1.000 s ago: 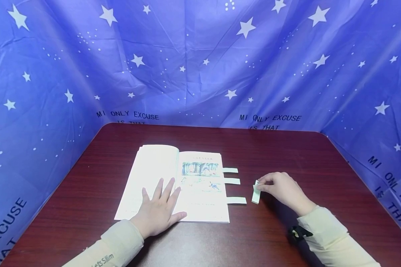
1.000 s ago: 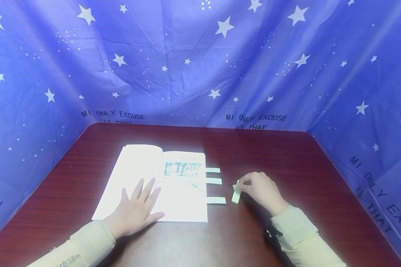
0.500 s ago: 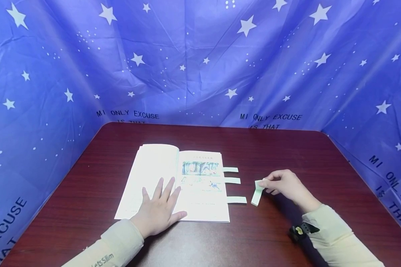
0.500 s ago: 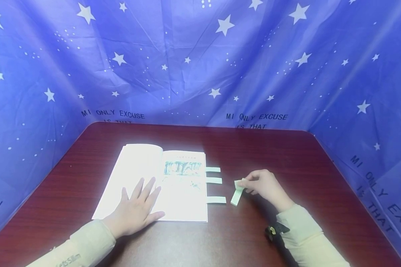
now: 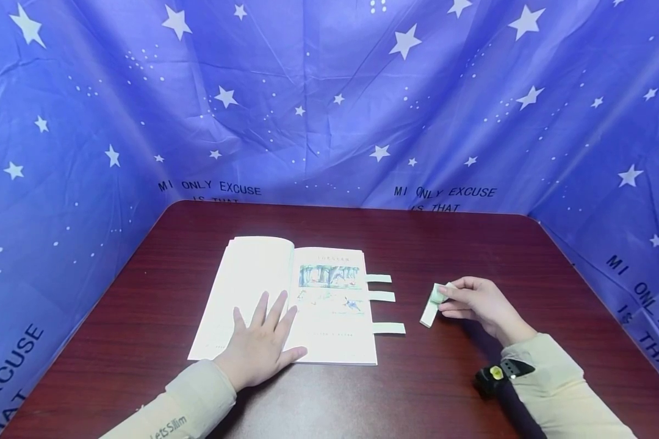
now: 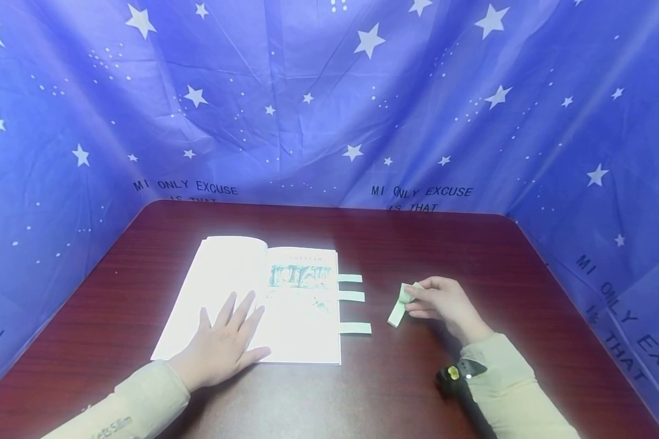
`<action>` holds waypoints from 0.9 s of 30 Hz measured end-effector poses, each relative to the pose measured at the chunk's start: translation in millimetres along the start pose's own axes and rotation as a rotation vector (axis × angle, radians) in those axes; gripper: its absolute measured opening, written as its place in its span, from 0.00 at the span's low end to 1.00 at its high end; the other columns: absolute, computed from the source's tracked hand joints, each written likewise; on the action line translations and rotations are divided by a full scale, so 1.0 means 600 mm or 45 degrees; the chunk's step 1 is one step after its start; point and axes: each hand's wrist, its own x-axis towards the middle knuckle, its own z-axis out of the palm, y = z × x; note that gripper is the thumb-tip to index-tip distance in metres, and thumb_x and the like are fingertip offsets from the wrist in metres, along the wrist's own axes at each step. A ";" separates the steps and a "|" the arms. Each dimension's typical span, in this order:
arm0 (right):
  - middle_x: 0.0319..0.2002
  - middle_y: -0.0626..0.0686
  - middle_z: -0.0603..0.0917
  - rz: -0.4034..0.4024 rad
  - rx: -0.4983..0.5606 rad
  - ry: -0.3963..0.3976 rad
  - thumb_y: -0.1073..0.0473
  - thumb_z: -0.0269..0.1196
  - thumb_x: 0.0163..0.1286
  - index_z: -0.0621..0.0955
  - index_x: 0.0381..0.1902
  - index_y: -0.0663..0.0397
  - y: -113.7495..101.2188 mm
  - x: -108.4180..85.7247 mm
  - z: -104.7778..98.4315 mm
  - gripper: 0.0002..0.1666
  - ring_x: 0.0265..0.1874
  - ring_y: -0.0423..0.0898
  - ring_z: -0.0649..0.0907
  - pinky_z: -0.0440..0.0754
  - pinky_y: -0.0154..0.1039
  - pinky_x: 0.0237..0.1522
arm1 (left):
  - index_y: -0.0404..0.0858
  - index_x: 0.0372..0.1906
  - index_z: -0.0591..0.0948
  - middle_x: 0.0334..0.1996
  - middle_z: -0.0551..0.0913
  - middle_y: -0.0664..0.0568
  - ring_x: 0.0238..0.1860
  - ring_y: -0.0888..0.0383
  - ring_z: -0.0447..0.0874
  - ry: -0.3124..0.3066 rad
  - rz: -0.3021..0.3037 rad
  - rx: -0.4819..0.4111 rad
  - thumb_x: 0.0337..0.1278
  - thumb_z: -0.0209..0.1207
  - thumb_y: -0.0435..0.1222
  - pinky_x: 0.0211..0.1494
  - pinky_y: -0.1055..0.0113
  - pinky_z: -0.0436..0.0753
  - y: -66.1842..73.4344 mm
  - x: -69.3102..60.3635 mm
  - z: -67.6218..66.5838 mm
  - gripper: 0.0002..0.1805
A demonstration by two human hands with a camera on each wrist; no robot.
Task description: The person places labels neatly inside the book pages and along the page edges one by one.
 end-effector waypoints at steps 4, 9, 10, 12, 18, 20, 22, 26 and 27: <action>0.32 0.48 0.90 0.026 0.118 -0.069 0.68 0.61 0.70 0.82 0.33 0.53 0.002 0.001 -0.002 0.07 0.30 0.42 0.90 0.87 0.38 0.37 | 0.42 0.74 0.64 0.79 0.54 0.44 0.77 0.35 0.51 0.001 0.001 -0.002 0.67 0.42 0.66 0.59 0.20 0.59 0.000 0.000 0.000 0.42; 0.32 0.48 0.90 0.057 0.154 -0.110 0.70 0.61 0.69 0.84 0.33 0.52 0.006 0.004 -0.002 0.10 0.31 0.42 0.90 0.87 0.37 0.39 | 0.41 0.74 0.65 0.79 0.54 0.44 0.77 0.36 0.51 0.000 0.000 -0.002 0.67 0.41 0.66 0.60 0.20 0.59 0.000 0.000 -0.001 0.42; 0.32 0.49 0.90 0.057 0.153 -0.110 0.70 0.61 0.69 0.84 0.33 0.52 0.006 0.004 -0.001 0.10 0.31 0.42 0.90 0.87 0.37 0.39 | 0.41 0.74 0.65 0.79 0.54 0.44 0.77 0.36 0.51 0.000 -0.001 -0.001 0.67 0.41 0.66 0.60 0.20 0.59 0.000 0.000 -0.001 0.42; 0.32 0.49 0.90 0.051 0.149 -0.108 0.71 0.60 0.69 0.85 0.33 0.52 0.006 0.005 0.002 0.10 0.31 0.42 0.90 0.87 0.37 0.39 | 0.41 0.74 0.65 0.79 0.54 0.44 0.77 0.36 0.51 0.000 -0.002 -0.003 0.67 0.41 0.66 0.60 0.20 0.59 0.000 0.000 -0.002 0.42; 0.32 0.50 0.90 0.024 0.175 -0.120 0.75 0.60 0.67 0.85 0.33 0.53 0.007 0.004 0.006 0.13 0.33 0.42 0.90 0.87 0.38 0.40 | 0.41 0.74 0.65 0.79 0.54 0.44 0.77 0.36 0.51 -0.002 -0.002 -0.001 0.67 0.42 0.66 0.60 0.20 0.59 0.000 0.000 -0.003 0.42; 0.32 0.50 0.89 0.022 0.185 -0.128 0.76 0.59 0.66 0.84 0.33 0.53 0.008 0.003 0.007 0.14 0.33 0.42 0.90 0.87 0.38 0.41 | 0.41 0.74 0.65 0.78 0.55 0.44 0.77 0.36 0.51 0.003 0.001 0.004 0.67 0.42 0.66 0.60 0.20 0.59 0.000 -0.001 -0.003 0.42; 0.33 0.50 0.89 0.022 0.188 -0.133 0.76 0.59 0.65 0.84 0.33 0.53 0.009 0.003 0.008 0.14 0.33 0.42 0.89 0.87 0.38 0.41 | 0.41 0.74 0.65 0.78 0.55 0.44 0.77 0.35 0.52 0.013 0.007 0.009 0.67 0.42 0.66 0.59 0.20 0.59 0.001 -0.001 -0.004 0.42; 0.34 0.50 0.89 0.033 0.171 -0.127 0.75 0.60 0.66 0.84 0.35 0.52 0.010 0.003 0.009 0.13 0.34 0.43 0.90 0.87 0.38 0.42 | 0.40 0.73 0.66 0.78 0.57 0.43 0.76 0.35 0.54 0.025 0.015 0.010 0.67 0.43 0.65 0.59 0.20 0.60 0.002 -0.002 -0.006 0.42; 0.34 0.50 0.89 0.038 0.164 -0.125 0.74 0.60 0.66 0.84 0.35 0.52 0.010 0.003 0.009 0.12 0.34 0.43 0.90 0.87 0.39 0.42 | 0.40 0.73 0.66 0.78 0.56 0.43 0.76 0.35 0.54 0.024 0.015 0.008 0.67 0.43 0.65 0.59 0.20 0.60 0.002 -0.002 -0.007 0.41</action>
